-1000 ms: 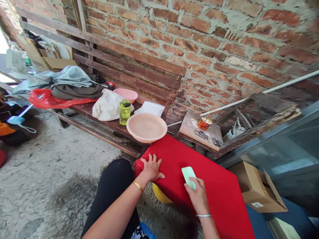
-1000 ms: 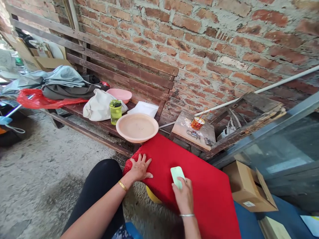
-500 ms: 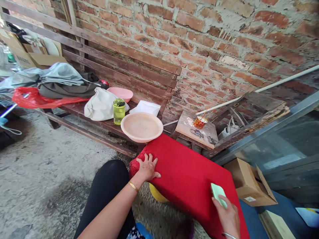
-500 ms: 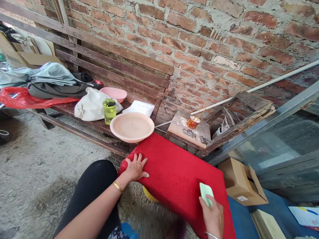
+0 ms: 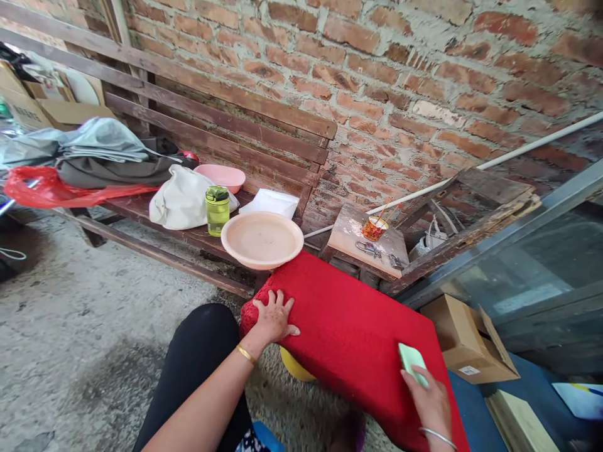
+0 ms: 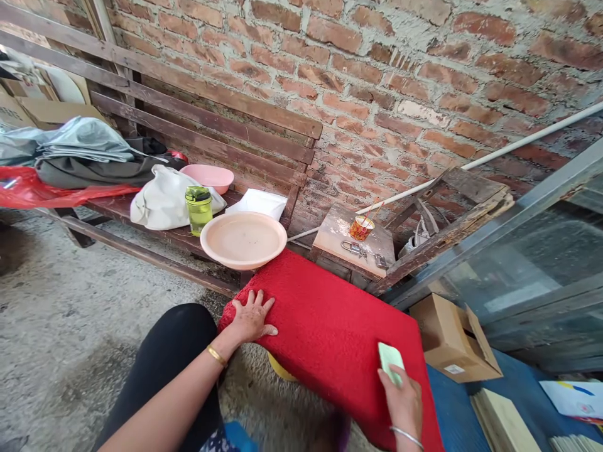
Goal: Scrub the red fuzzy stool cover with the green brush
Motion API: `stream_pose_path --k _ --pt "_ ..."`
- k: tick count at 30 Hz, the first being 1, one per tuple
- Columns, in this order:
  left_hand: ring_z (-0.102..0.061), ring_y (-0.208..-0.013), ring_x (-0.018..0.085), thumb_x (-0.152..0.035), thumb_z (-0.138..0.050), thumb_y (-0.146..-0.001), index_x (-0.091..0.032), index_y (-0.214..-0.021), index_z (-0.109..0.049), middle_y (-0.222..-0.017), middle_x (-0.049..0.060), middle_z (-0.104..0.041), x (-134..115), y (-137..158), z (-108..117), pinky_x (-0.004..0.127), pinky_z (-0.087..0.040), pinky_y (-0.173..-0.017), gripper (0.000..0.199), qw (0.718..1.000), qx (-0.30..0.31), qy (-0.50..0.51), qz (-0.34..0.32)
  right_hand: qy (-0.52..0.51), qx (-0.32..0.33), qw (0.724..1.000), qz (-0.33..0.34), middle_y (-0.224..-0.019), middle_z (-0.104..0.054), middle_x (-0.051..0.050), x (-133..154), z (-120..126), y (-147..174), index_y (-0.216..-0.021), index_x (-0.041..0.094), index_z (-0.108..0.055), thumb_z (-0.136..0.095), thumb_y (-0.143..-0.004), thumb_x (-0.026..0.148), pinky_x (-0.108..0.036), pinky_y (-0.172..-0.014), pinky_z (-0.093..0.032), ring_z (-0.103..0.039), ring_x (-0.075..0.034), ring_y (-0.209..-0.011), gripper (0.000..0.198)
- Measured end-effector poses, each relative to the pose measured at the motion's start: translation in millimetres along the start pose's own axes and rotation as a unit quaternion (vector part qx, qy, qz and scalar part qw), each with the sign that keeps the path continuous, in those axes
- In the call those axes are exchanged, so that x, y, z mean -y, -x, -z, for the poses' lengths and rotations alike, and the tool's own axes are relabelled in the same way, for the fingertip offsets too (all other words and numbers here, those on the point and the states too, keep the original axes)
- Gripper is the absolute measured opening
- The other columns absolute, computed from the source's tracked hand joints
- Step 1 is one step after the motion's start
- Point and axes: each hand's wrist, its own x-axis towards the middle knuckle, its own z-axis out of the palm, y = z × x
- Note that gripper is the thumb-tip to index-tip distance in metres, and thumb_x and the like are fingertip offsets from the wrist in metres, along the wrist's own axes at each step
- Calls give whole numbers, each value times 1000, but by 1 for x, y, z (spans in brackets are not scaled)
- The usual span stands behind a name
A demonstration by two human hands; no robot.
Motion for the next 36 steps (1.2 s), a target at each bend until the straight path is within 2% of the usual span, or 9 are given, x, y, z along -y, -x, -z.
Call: stream_pose_path --k 4,9,13,16,21,24,26,32,36 --pt "-17 -145 49 -74 -56 -77 -28 -154 -33 -161 21 -24 1 -1 -1 80 -22 -99 92 1000 1 1 -1 -3 -10 998 -64 -66 -57 -10 -5 12 1 -80 20 -69 -57 -53 75 -60 -82 -47 -57 -41 -86 63" --pt "-16 -146 48 -73 -52 -81 -28 -154 -32 -162 21 -22 2 2 -1 80 -22 -100 89 1000 2 -6 -4 -78 66 994 32 -100 -63 -11 52 -54 21 -93 21 -73 -59 -59 62 -43 -93 -48 -61 -31 -98 56" --pt "-15 -147 47 -72 -50 -83 -29 -155 -30 -163 19 -21 2 3 1 79 -22 -101 86 1000 9 -5 -1 -114 125 982 84 -103 -64 -4 74 -82 27 -90 28 -75 -63 -57 52 -33 -92 -49 -63 -23 -97 42" --pt "-14 -147 47 -72 -51 -82 -29 -155 -30 -163 19 -19 1 3 3 79 -22 -101 87 1000 16 -4 2 -102 103 988 43 -100 -64 -7 48 -59 20 -87 26 -75 -63 -55 56 -39 -93 -50 -63 -28 -97 46" --pt "-16 -146 47 -70 -52 -83 -30 -154 -32 -162 19 -21 0 2 3 79 -23 -100 84 1000 11 -9 2 -41 12 995 -93 -70 -60 -9 -22 17 2 -76 23 -70 -62 -45 69 -60 -91 -46 -61 -42 -93 55" --pt "-16 -146 47 -70 -54 -82 -30 -154 -32 -163 19 -21 0 2 2 79 -22 -100 85 1000 11 -11 4 -25 -24 991 -130 -58 -55 -7 -34 33 0 -72 25 -68 -62 -46 70 -64 -86 -46 -61 -44 -89 52" --pt "-16 -147 46 -69 -55 -82 -29 -154 -31 -163 19 -20 0 2 2 78 -22 -101 86 1000 11 -12 5 -39 -18 994 -99 -66 -59 -9 -22 20 2 -78 23 -70 -63 -51 69 -62 -87 -46 -60 -42 -91 55" --pt "-13 -148 44 -66 -52 -84 -29 -155 -28 -164 17 -17 0 2 4 77 -22 -103 84 999 28 -10 14 -124 100 984 77 -102 -64 -7 56 -67 14 -90 25 -75 -65 -61 57 -37 -92 -49 -63 -26 -98 44" --pt "-14 -148 44 -65 -51 -86 -29 -155 -28 -164 17 -18 -2 4 7 76 -23 -103 82 999 30 -23 20 -129 127 978 100 -103 -65 -4 59 -77 8 -87 29 -76 -67 -59 51 -33 -93 -49 -63 -23 -98 37"
